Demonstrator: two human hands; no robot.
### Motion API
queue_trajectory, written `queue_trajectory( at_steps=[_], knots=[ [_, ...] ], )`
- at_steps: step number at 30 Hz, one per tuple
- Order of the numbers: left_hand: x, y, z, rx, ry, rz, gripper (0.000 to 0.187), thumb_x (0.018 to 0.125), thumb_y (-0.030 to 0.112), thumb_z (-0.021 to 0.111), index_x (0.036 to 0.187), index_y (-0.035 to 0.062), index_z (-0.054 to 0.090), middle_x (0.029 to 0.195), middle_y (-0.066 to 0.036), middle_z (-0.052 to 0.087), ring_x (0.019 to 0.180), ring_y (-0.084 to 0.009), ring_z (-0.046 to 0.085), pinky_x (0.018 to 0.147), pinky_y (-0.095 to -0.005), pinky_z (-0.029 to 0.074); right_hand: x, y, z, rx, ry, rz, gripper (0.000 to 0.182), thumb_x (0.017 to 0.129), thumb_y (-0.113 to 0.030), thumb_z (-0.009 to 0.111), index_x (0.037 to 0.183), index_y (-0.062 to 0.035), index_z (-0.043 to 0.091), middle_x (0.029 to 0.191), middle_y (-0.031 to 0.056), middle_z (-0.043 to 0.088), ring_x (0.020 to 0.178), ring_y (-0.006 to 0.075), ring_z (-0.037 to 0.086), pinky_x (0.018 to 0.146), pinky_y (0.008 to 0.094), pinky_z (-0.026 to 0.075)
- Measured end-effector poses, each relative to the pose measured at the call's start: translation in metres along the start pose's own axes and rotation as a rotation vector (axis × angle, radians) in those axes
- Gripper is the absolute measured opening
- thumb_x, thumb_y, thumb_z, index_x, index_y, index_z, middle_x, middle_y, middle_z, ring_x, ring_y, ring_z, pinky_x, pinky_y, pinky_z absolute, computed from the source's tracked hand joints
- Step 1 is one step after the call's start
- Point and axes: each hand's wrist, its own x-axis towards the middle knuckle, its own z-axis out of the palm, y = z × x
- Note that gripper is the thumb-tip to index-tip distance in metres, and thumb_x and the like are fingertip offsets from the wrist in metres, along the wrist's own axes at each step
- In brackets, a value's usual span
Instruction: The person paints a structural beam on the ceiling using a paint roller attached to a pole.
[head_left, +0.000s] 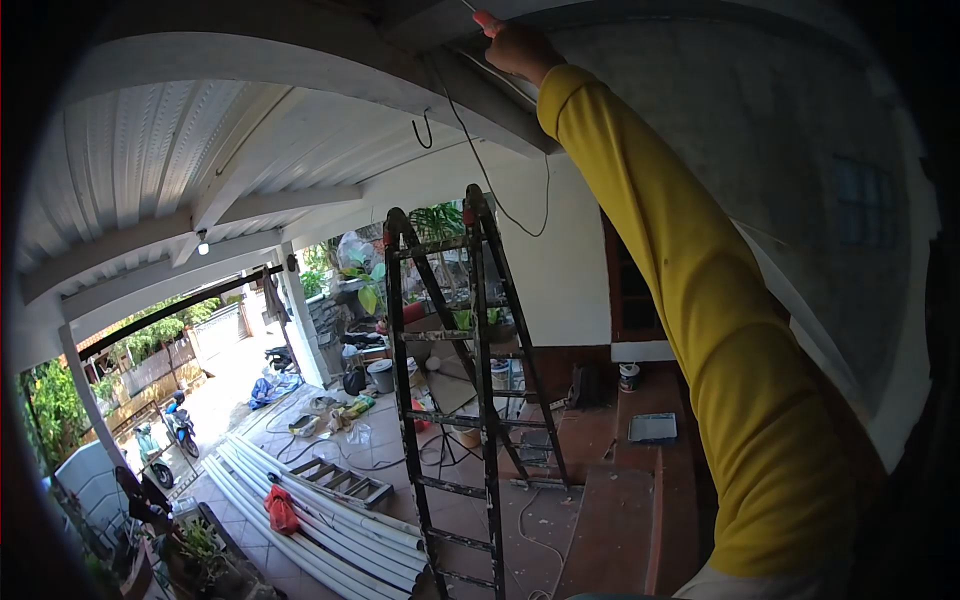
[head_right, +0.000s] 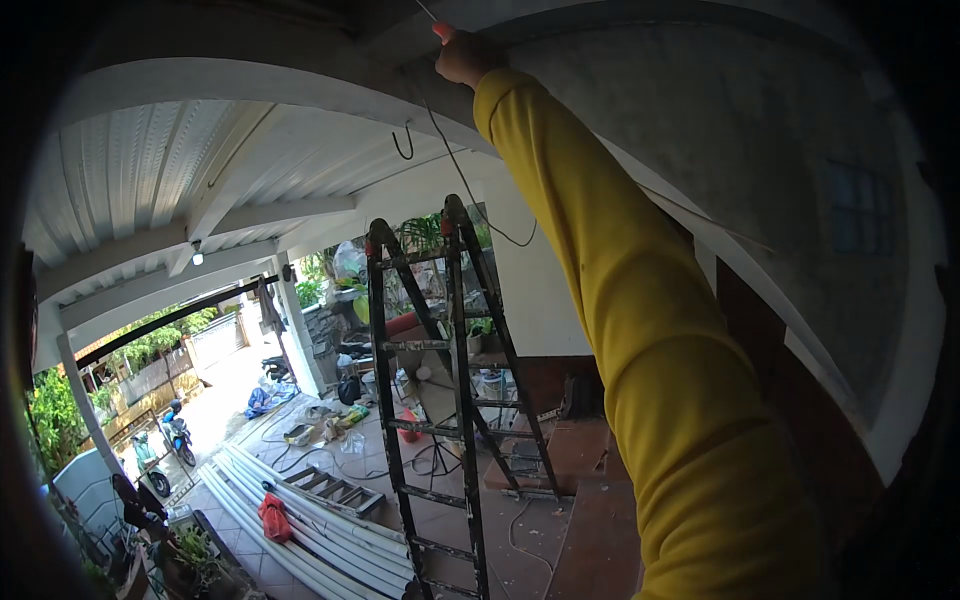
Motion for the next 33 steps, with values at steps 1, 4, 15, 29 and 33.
queue_trajectory(
  at_steps=[1,4,15,29,33],
  knots=[
    [-0.004,-0.004,0.000,0.004,0.002,-0.002,0.047,0.088,0.012,0.065,0.131,0.0007,0.052,0.130,-0.018,0.056,0.124,-0.0249,0.048,0.105,-0.0368,0.036,0.000,0.001,0.001,-0.005,-0.001,-0.004,0.055,0.082,-0.016,0.052,0.136,-0.0234,0.048,0.125,0.0101,0.062,0.113,0.0328,0.059,0.097,0.0409,0.047],
    [-0.008,-0.031,0.003,0.024,0.009,0.011,0.047,0.088,0.012,0.065,0.131,0.0007,0.052,0.131,-0.018,0.056,0.124,-0.0250,0.048,0.105,-0.0368,0.036,-0.069,0.009,-0.032,-0.080,-0.039,0.079,0.052,0.086,-0.018,0.051,0.137,-0.0210,0.045,0.111,0.0149,0.067,0.102,0.0370,0.064,0.089,0.0457,0.051],
    [0.012,0.068,0.003,0.073,-0.185,0.291,0.044,0.089,0.016,0.066,0.130,0.0045,0.056,0.137,-0.016,0.051,0.128,-0.0319,0.046,0.107,-0.0429,0.035,-0.201,0.069,-0.054,-0.035,0.068,0.111,0.051,0.093,-0.027,0.051,0.140,-0.0086,0.042,0.092,0.0268,0.066,0.088,0.0425,0.064,0.077,0.0449,0.053],
    [0.007,0.067,0.018,-0.116,-0.225,0.007,0.041,0.091,0.019,0.064,0.128,0.0025,0.056,0.129,-0.015,0.058,0.122,-0.0259,0.051,0.101,-0.0385,0.041,-0.025,0.004,-0.057,0.019,-0.066,0.161,0.055,0.081,-0.017,0.051,0.136,-0.0157,0.047,0.129,0.0066,0.060,0.117,0.0310,0.057,0.100,0.0407,0.044],
    [0.005,0.066,0.020,-0.140,-0.245,0.023,0.041,0.092,0.020,0.064,0.128,0.0024,0.056,0.129,-0.015,0.058,0.121,-0.0259,0.052,0.100,-0.0384,0.041,-0.088,0.054,-0.055,-0.104,0.119,0.050,0.041,0.088,-0.022,0.053,0.128,-0.0109,0.051,0.108,0.0220,0.065,0.093,0.0415,0.064,0.084,0.0464,0.052]
  ],
)
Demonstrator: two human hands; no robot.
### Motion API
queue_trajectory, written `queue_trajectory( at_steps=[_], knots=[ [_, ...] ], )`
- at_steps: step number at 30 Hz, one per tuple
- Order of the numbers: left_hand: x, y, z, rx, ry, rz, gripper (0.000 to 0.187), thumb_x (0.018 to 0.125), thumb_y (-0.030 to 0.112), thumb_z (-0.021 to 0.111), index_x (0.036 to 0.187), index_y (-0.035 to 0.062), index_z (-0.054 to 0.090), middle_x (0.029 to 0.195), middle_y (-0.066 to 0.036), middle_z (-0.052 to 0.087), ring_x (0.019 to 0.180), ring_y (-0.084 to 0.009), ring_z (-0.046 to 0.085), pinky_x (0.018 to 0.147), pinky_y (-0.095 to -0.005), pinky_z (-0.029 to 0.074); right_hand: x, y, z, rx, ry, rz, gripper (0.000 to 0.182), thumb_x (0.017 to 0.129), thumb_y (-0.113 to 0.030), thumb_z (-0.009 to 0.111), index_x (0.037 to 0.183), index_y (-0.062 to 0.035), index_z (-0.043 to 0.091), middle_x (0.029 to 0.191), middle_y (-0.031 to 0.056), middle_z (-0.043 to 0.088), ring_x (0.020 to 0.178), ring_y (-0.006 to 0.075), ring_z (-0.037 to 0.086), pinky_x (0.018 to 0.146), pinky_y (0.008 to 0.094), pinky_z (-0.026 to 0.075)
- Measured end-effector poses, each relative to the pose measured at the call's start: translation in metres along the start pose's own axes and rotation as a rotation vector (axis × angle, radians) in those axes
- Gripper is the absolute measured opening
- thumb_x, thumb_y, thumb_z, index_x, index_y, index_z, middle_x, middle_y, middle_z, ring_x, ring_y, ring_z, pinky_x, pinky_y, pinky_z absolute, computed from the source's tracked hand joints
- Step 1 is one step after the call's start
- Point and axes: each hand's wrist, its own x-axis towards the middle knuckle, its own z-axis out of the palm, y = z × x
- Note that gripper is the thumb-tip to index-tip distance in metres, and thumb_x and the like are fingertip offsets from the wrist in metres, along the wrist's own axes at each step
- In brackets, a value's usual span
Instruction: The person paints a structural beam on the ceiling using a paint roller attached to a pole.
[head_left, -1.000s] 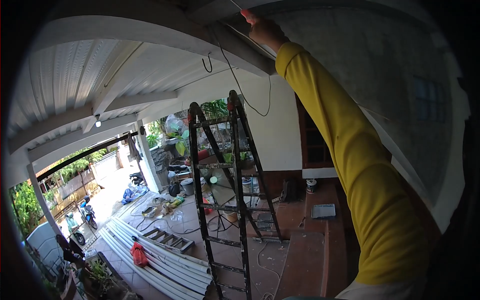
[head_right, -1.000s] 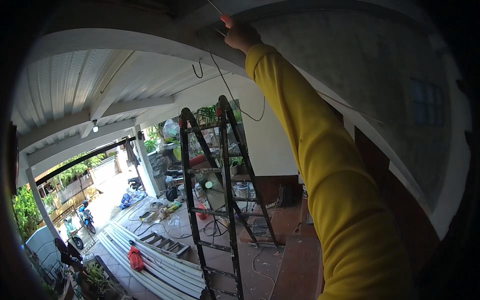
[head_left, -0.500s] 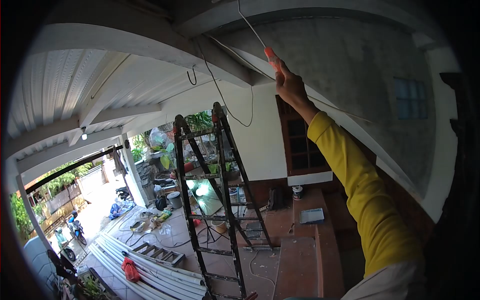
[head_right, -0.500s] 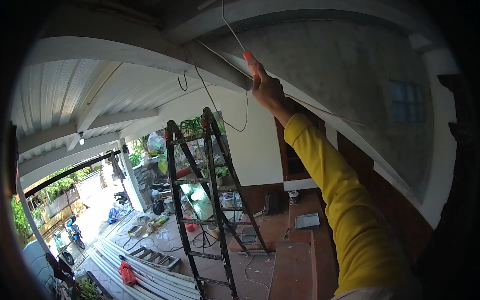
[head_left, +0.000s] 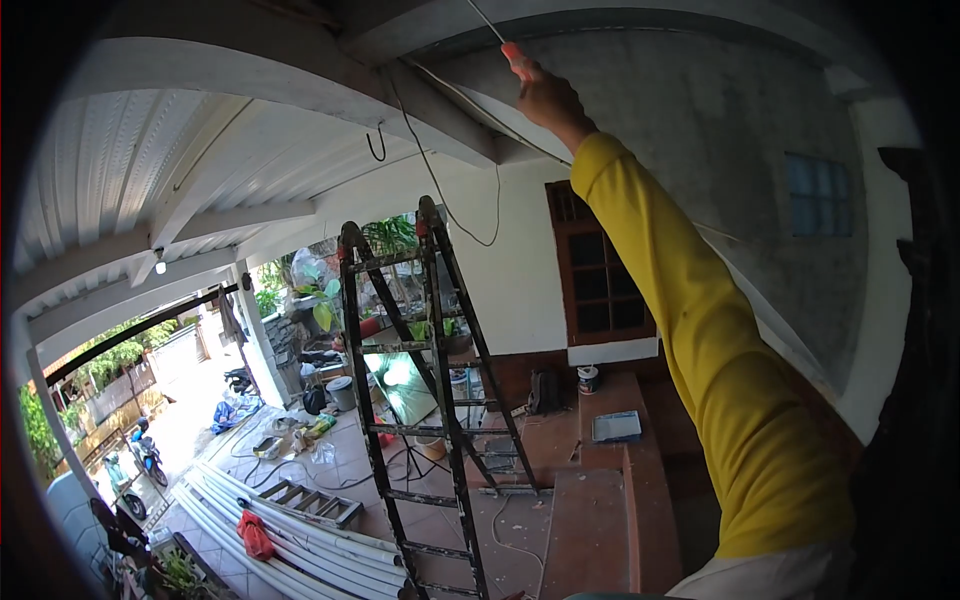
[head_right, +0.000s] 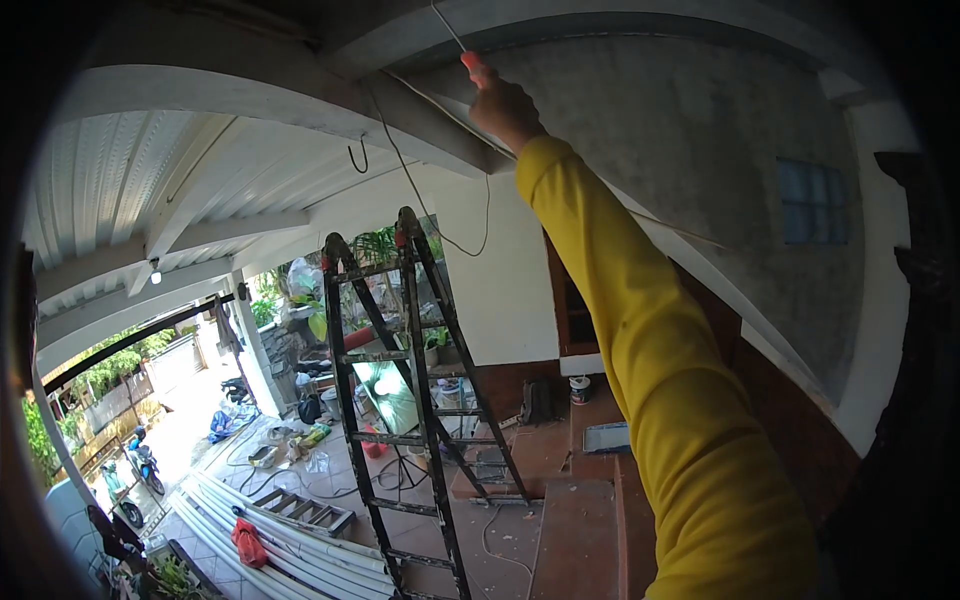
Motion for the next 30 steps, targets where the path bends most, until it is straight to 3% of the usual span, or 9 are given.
queue_trajectory(
  at_steps=[6,12,16,20,21,24,27,28,30],
  knots=[
    [-0.001,0.002,0.006,-0.023,-0.047,0.026,0.041,0.092,0.021,0.064,0.128,0.0024,0.056,0.128,-0.016,0.058,0.119,-0.0259,0.052,0.099,-0.0381,0.042,-0.092,0.053,-0.037,-0.096,-0.041,0.050,0.051,0.092,-0.024,0.050,0.140,-0.0160,0.037,0.091,0.0254,0.067,0.086,0.0445,0.065,0.076,0.0525,0.053],
    [0.003,0.004,0.012,-0.041,-0.099,0.033,0.041,0.092,0.021,0.064,0.128,0.0023,0.056,0.126,-0.016,0.059,0.118,-0.0258,0.053,0.098,-0.0379,0.042,-0.124,0.062,-0.065,0.043,0.061,0.070,0.054,0.093,-0.024,0.049,0.144,-0.0132,0.035,0.084,0.0243,0.067,0.082,0.0457,0.064,0.074,0.0506,0.053],
    [0.009,0.002,0.014,-0.057,-0.137,0.017,0.042,0.093,0.022,0.064,0.128,0.0022,0.055,0.126,-0.017,0.059,0.117,-0.0258,0.053,0.097,-0.0378,0.043,-0.074,0.039,-0.092,0.003,0.005,0.162,0.046,0.093,-0.023,0.048,0.137,-0.0118,0.044,0.101,0.0230,0.067,0.093,0.0432,0.064,0.083,0.0486,0.051],
    [0.018,-0.003,0.023,-0.103,-0.195,-0.018,0.042,0.093,0.022,0.064,0.128,0.0021,0.055,0.125,-0.017,0.059,0.116,-0.0258,0.054,0.096,-0.0376,0.043,0.000,0.026,-0.091,-0.053,0.032,0.062,0.043,0.091,-0.027,0.049,0.129,-0.0074,0.051,0.102,0.0225,0.067,0.095,0.0381,0.065,0.082,0.0432,0.052],
    [0.018,-0.001,0.033,-0.066,-0.125,-0.018,0.042,0.093,0.023,0.064,0.129,0.0022,0.055,0.125,-0.017,0.058,0.115,-0.0263,0.054,0.096,-0.0378,0.043,0.021,0.015,-0.096,0.012,-0.052,0.111,0.041,0.091,-0.027,0.049,0.127,-0.0076,0.053,0.104,0.0219,0.066,0.096,0.0377,0.065,0.084,0.0430,0.052],
    [0.042,-0.120,0.070,0.038,0.122,0.274,0.044,0.093,0.025,0.063,0.130,0.0031,0.052,0.127,-0.016,0.057,0.117,-0.0258,0.053,0.098,-0.0374,0.042,0.052,0.000,-0.086,0.113,-0.098,0.148,0.039,0.089,-0.025,0.051,0.124,-0.0081,0.054,0.105,0.0210,0.066,0.096,0.0378,0.065,0.084,0.0437,0.052],
    [0.030,-0.002,0.049,-0.035,-0.117,0.100,0.043,0.095,0.028,0.061,0.130,0.0042,0.051,0.127,-0.017,0.056,0.118,-0.0249,0.053,0.099,-0.0368,0.041,0.030,0.025,-0.064,0.035,0.048,0.057,0.039,0.089,-0.022,0.051,0.125,-0.0081,0.052,0.102,0.0215,0.067,0.093,0.0393,0.066,0.081,0.0449,0.053],
    [0.027,-0.002,0.051,-0.057,-0.080,0.119,0.042,0.095,0.028,0.060,0.129,0.0046,0.051,0.126,-0.017,0.056,0.117,-0.0241,0.053,0.099,-0.0363,0.041,0.021,0.031,-0.058,-0.007,0.121,0.003,0.040,0.089,-0.022,0.052,0.126,-0.0080,0.051,0.101,0.0218,0.067,0.091,0.0400,0.066,0.079,0.0453,0.054],
    [0.020,0.009,0.049,-0.069,-0.094,0.111,0.042,0.095,0.028,0.060,0.129,0.0045,0.052,0.127,-0.017,0.056,0.118,-0.0247,0.053,0.099,-0.0366,0.041,-0.017,0.034,-0.068,-0.025,-0.063,0.143,0.046,0.090,-0.019,0.047,0.135,-0.0174,0.042,0.121,0.0144,0.063,0.105,0.0398,0.061,0.091,0.0463,0.049]
  ],
)
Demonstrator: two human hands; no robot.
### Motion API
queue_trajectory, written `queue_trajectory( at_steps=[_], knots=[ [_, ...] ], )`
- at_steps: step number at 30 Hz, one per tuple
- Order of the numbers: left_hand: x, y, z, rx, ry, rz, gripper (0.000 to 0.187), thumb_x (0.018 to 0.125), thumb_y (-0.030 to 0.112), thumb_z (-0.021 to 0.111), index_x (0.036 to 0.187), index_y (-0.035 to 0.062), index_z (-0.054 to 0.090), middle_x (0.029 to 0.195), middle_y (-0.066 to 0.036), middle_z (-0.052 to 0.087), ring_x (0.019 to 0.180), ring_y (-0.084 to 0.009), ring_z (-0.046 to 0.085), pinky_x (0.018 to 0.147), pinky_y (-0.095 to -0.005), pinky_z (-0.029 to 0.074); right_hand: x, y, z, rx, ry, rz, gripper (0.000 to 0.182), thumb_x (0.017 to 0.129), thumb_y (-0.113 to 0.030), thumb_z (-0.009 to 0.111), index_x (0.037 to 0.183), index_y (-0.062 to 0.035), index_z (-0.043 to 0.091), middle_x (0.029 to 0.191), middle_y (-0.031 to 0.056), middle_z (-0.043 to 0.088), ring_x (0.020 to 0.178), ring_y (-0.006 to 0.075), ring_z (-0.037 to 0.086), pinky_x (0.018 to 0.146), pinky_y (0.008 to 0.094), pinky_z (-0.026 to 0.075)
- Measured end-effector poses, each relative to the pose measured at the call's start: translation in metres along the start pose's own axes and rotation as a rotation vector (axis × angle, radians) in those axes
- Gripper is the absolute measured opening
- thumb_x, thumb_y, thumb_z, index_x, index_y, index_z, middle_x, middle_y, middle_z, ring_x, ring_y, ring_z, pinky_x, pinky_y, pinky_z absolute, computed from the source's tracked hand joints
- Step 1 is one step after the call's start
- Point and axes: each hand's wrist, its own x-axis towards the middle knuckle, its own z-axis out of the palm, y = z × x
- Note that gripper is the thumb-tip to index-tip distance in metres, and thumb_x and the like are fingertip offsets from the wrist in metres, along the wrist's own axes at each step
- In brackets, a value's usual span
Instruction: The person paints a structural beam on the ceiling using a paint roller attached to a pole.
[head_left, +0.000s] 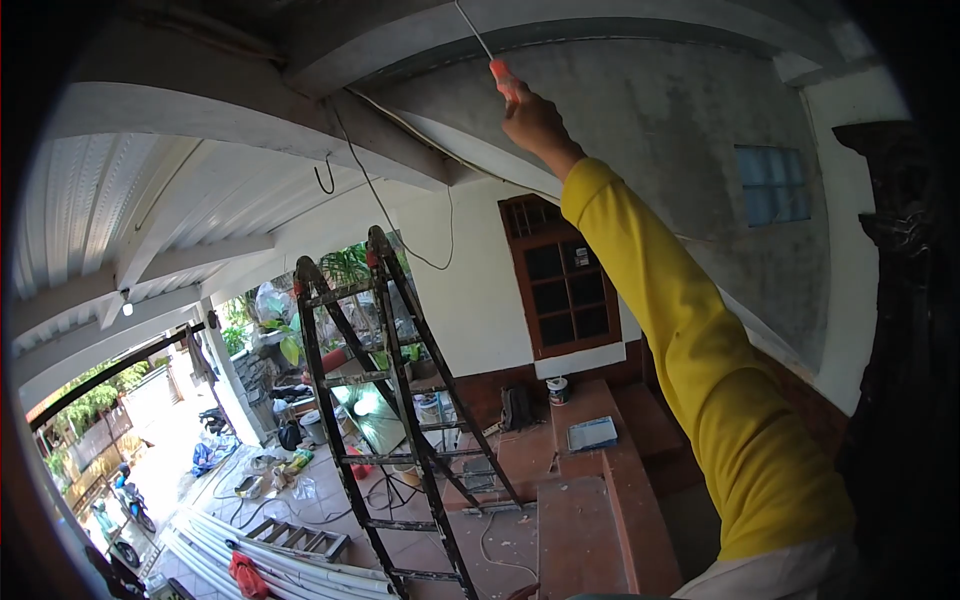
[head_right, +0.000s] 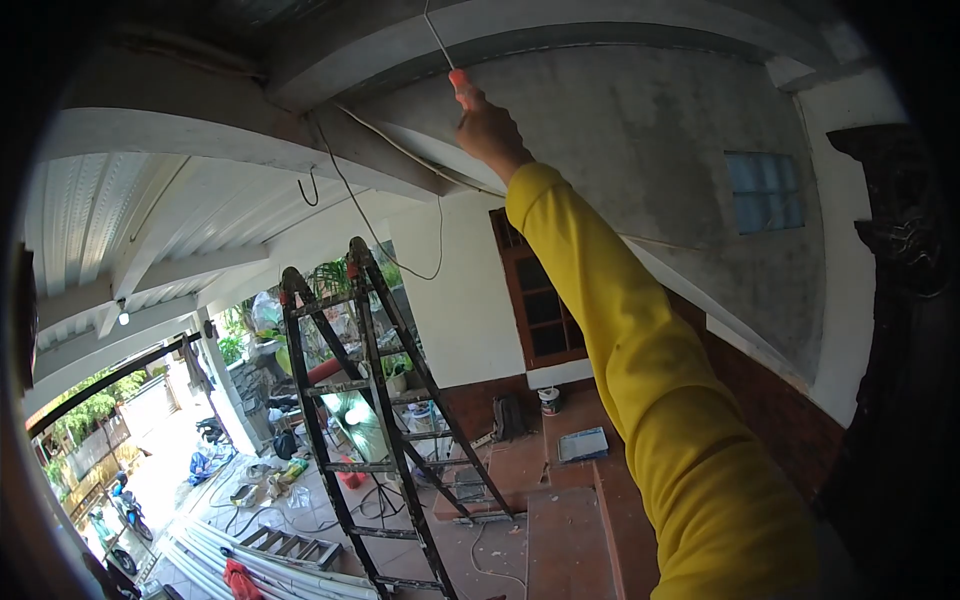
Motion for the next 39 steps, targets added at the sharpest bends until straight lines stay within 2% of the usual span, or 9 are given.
queue_trajectory(
  at_steps=[5,8,14,19,24,27,32,34,39],
  knots=[
    [-0.006,0.023,-0.005,-0.021,-0.065,-0.031,0.041,0.096,0.027,0.059,0.129,0.0043,0.054,0.128,-0.018,0.056,0.119,-0.0261,0.052,0.100,-0.0373,0.040,-0.083,0.046,-0.007,-0.004,0.062,-0.030,0.041,0.092,-0.022,0.048,0.132,-0.0141,0.043,0.097,0.0261,0.066,0.091,0.0457,0.064,0.081,0.0524,0.051],
    [-0.006,0.028,-0.005,-0.031,-0.085,-0.049,0.040,0.096,0.026,0.059,0.129,0.0041,0.055,0.129,-0.019,0.056,0.120,-0.0269,0.052,0.101,-0.0377,0.040,-0.059,0.047,-0.022,-0.048,0.026,-0.035,0.041,0.093,-0.023,0.048,0.132,-0.0123,0.044,0.100,0.0249,0.066,0.094,0.0449,0.063,0.083,0.0517,0.051],
    [0.008,0.052,-0.001,-0.063,-0.115,-0.077,0.039,0.096,0.025,0.058,0.128,0.0038,0.057,0.131,-0.020,0.056,0.123,-0.0286,0.051,0.102,-0.0385,0.039,0.054,-0.025,-0.018,-0.008,-0.032,-0.033,0.043,0.090,-0.026,0.047,0.129,-0.0109,0.053,0.071,0.0119,0.067,0.062,0.0254,0.066,0.064,0.0361,0.053],
    [0.015,0.052,0.006,-0.019,-0.114,-0.007,0.039,0.095,0.026,0.059,0.128,0.0058,0.058,0.130,-0.019,0.057,0.125,-0.0326,0.050,0.103,-0.0408,0.039,0.055,-0.036,0.036,0.160,-0.027,-0.055,0.056,0.085,-0.014,0.047,0.141,-0.0152,0.036,0.129,0.0138,0.059,0.111,0.0353,0.060,0.094,0.0448,0.047],
    [-0.001,0.059,0.005,-0.041,-0.093,-0.109,0.039,0.094,0.027,0.060,0.128,0.0083,0.058,0.130,-0.018,0.057,0.123,-0.0319,0.051,0.103,-0.0418,0.039,-0.032,-0.004,0.039,0.066,0.009,0.007,0.041,0.092,-0.023,0.048,0.132,-0.0173,0.039,0.101,0.0268,0.065,0.094,0.0451,0.064,0.082,0.0536,0.050],
    [-0.013,0.066,0.006,0.123,-0.045,-0.132,0.040,0.094,0.024,0.060,0.129,0.0048,0.055,0.129,-0.017,0.057,0.119,-0.0303,0.054,0.101,-0.0413,0.040,-0.063,0.035,0.024,0.013,0.027,-0.063,0.043,0.093,-0.023,0.048,0.134,-0.0166,0.039,0.095,0.0261,0.066,0.088,0.0463,0.064,0.078,0.0542,0.051],
    [-0.016,0.006,0.008,-0.045,0.039,0.230,0.040,0.094,0.021,0.060,0.128,0.0012,0.052,0.127,-0.017,0.058,0.116,-0.0297,0.055,0.100,-0.0401,0.041,-0.021,0.032,0.004,-0.102,0.043,-0.117,0.043,0.091,-0.024,0.049,0.132,-0.0121,0.045,0.104,0.0232,0.066,0.089,0.0438,0.065,0.080,0.0501,0.053],
    [-0.011,0.006,0.011,-0.036,0.063,0.281,0.040,0.094,0.020,0.060,0.127,-0.0005,0.050,0.126,-0.017,0.058,0.116,-0.0293,0.055,0.099,-0.0392,0.041,0.026,0.013,0.011,-0.079,0.054,-0.151,0.042,0.092,-0.025,0.050,0.129,-0.0058,0.049,0.091,0.0234,0.067,0.081,0.0386,0.067,0.074,0.0449,0.054],
    [0.011,-0.052,0.051,-0.099,0.252,0.197,0.038,0.095,0.022,0.060,0.125,-0.0008,0.052,0.124,-0.017,0.059,0.115,-0.0295,0.055,0.098,-0.0390,0.042,0.045,-0.058,0.003,0.259,-0.219,0.101,0.047,0.086,-0.018,0.048,0.132,-0.0134,0.049,0.123,0.0168,0.061,0.109,0.0382,0.060,0.094,0.0457,0.047]
  ],
)
